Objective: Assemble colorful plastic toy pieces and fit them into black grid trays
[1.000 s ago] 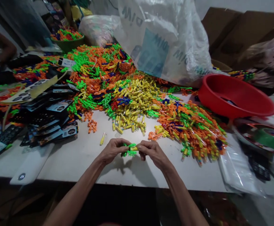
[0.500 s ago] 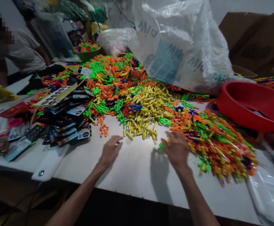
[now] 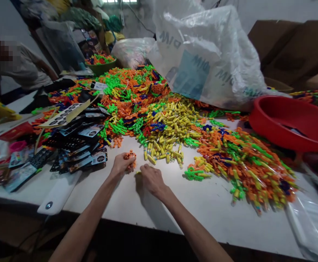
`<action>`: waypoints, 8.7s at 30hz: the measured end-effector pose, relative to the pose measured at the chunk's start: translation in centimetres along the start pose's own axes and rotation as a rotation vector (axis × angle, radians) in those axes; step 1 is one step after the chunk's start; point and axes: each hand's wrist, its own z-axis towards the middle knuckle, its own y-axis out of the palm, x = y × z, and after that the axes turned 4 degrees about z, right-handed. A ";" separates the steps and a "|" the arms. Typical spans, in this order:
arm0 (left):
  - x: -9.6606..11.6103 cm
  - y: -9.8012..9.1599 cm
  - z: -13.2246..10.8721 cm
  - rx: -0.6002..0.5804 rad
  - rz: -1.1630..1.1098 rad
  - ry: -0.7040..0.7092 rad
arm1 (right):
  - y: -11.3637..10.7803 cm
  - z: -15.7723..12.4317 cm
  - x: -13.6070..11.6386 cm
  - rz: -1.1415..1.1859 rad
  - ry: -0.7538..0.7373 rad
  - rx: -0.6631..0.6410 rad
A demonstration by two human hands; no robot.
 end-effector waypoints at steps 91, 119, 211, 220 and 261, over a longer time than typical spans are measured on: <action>-0.6 7.3 -8.9 -0.474 -0.537 -0.091 | -0.4 -9.6 0.8 1.096 0.401 0.691; 0.5 0.8 4.0 0.296 0.978 0.432 | -4.5 8.9 3.8 0.040 0.409 0.244; 3.2 1.3 5.7 0.202 0.838 0.310 | -2.1 -1.2 7.3 0.719 0.342 0.338; 0.5 3.0 1.5 0.299 0.869 0.439 | -2.0 -1.5 5.1 1.226 0.367 0.431; 0.5 5.1 -8.3 -0.572 -0.246 0.061 | -3.4 -6.6 3.8 1.161 0.315 0.318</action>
